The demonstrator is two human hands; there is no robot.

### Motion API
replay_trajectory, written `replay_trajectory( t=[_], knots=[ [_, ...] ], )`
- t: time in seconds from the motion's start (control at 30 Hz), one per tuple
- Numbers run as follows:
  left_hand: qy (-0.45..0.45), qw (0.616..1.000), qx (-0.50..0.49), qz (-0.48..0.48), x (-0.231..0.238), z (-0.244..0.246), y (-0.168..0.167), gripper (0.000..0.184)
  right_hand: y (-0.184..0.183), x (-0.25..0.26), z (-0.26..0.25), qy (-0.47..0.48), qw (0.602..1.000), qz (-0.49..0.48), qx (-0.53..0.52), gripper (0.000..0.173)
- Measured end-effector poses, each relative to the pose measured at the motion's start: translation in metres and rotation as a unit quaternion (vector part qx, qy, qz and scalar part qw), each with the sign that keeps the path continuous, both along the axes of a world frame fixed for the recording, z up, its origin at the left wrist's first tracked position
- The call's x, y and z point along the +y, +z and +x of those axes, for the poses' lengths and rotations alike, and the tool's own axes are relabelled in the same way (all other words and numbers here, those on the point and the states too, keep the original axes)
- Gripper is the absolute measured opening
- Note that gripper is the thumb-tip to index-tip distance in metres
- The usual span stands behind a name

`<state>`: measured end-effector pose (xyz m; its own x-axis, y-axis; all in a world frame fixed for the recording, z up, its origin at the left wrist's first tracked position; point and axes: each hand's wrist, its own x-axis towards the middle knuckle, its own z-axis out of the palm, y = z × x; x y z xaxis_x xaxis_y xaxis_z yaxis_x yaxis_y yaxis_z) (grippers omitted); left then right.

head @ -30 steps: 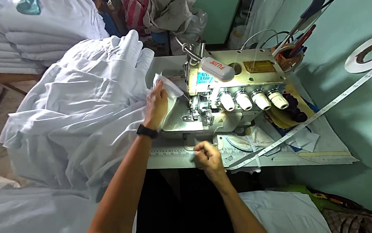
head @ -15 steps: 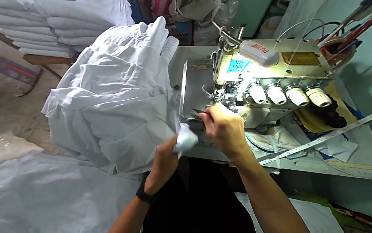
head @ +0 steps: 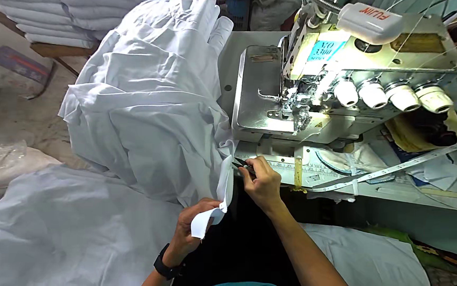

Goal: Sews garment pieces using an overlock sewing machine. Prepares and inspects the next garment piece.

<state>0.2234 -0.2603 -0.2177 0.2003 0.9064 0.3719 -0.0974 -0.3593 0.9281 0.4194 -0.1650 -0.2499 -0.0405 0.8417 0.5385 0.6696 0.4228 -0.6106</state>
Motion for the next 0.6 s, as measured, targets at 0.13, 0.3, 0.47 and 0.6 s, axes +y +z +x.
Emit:
replay_trajectory(
  t=[0.13,0.3,0.47,0.6],
  knots=[
    [-0.053,0.999,-0.007,-0.006,0.003,0.0,0.001,0.023,0.007,-0.012,-0.004,0.066,0.979,-0.013,0.193,0.022],
    [-0.18,0.981,0.053,-0.039,0.001,-0.014,0.009,0.031,0.033,-0.021,0.021,0.105,0.967,-0.088,0.216,0.017],
    [-0.209,0.965,0.15,-0.046,-0.006,-0.016,0.015,0.021,0.06,0.007,0.026,0.043,0.985,-0.148,0.073,0.037],
    [-0.193,0.967,0.161,-0.033,-0.011,-0.018,0.027,0.019,0.081,0.036,-0.011,0.058,0.966,-0.224,-0.117,0.047]
  ],
)
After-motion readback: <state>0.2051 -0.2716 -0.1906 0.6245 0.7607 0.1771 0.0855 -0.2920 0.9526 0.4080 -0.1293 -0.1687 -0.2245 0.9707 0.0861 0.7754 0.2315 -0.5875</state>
